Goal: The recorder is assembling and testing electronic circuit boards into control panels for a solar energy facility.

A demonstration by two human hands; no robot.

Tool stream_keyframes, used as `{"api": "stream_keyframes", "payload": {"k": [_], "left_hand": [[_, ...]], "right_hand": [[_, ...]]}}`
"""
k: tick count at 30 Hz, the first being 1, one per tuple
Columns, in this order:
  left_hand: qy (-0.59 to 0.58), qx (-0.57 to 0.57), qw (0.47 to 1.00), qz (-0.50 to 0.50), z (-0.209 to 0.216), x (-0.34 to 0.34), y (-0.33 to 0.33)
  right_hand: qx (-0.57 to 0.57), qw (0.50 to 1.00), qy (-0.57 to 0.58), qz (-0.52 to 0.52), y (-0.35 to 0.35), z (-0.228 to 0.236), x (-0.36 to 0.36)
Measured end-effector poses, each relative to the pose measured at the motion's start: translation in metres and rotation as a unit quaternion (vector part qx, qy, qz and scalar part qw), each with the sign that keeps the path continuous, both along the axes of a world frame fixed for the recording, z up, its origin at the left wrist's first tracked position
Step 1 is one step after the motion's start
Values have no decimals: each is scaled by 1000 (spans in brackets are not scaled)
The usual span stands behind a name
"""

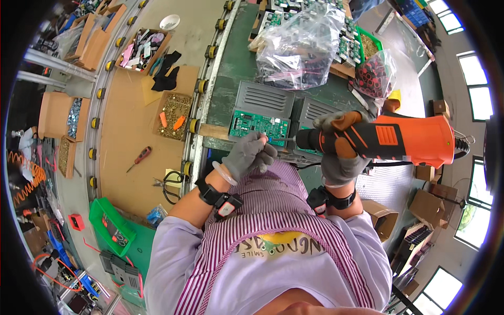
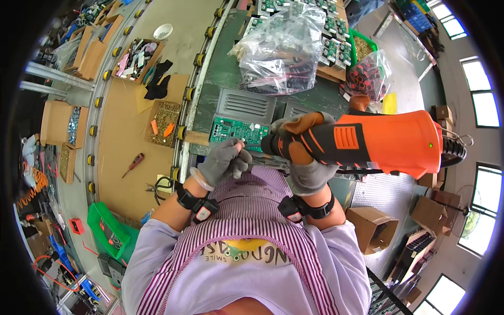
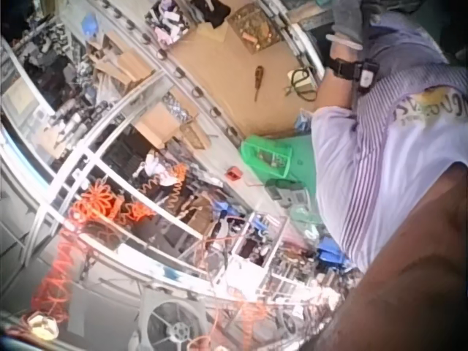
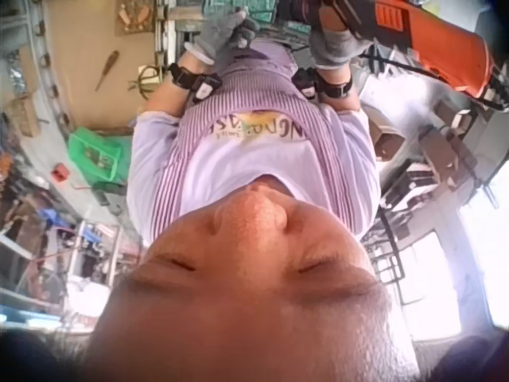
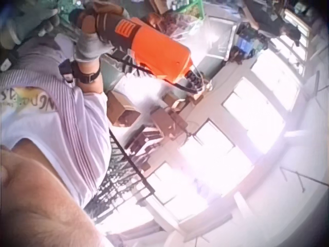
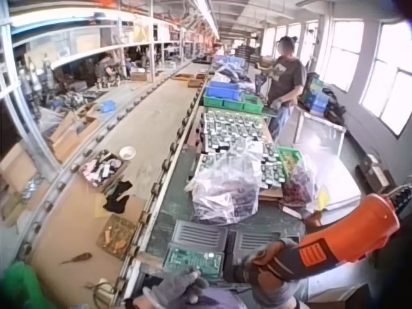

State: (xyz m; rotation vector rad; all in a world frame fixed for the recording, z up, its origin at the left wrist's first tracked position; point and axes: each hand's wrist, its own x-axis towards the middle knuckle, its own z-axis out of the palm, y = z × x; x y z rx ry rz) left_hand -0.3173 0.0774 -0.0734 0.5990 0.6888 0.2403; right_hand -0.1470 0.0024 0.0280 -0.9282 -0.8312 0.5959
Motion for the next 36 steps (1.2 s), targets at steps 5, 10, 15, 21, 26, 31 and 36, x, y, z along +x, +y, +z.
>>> {"api": "stream_keyframes", "payload": {"k": [5,10,15,21,26,31,36], "left_hand": [[-86,-84,993,15,-12,2,-3],[-85,-156,981,76,-21,10,-12],[-178,-190,964,59,-23,12,-12],[-81,-69,994,41,-14,16,-19],[-109,-86,990,0,-3,18,-25],[-66,-102,992,38,-1,22,-25],[-28,-122,988,91,0,24,-26]], "right_hand": [[-19,1000,18,5,-7,0,-7],[8,999,-4,35,-9,2,-5],[2,999,33,30,-14,5,-7],[-15,998,25,55,-19,3,-1],[-14,997,22,66,-19,0,-5],[-2,999,-1,42,-19,0,-9],[49,995,31,85,-19,5,-2]]}}
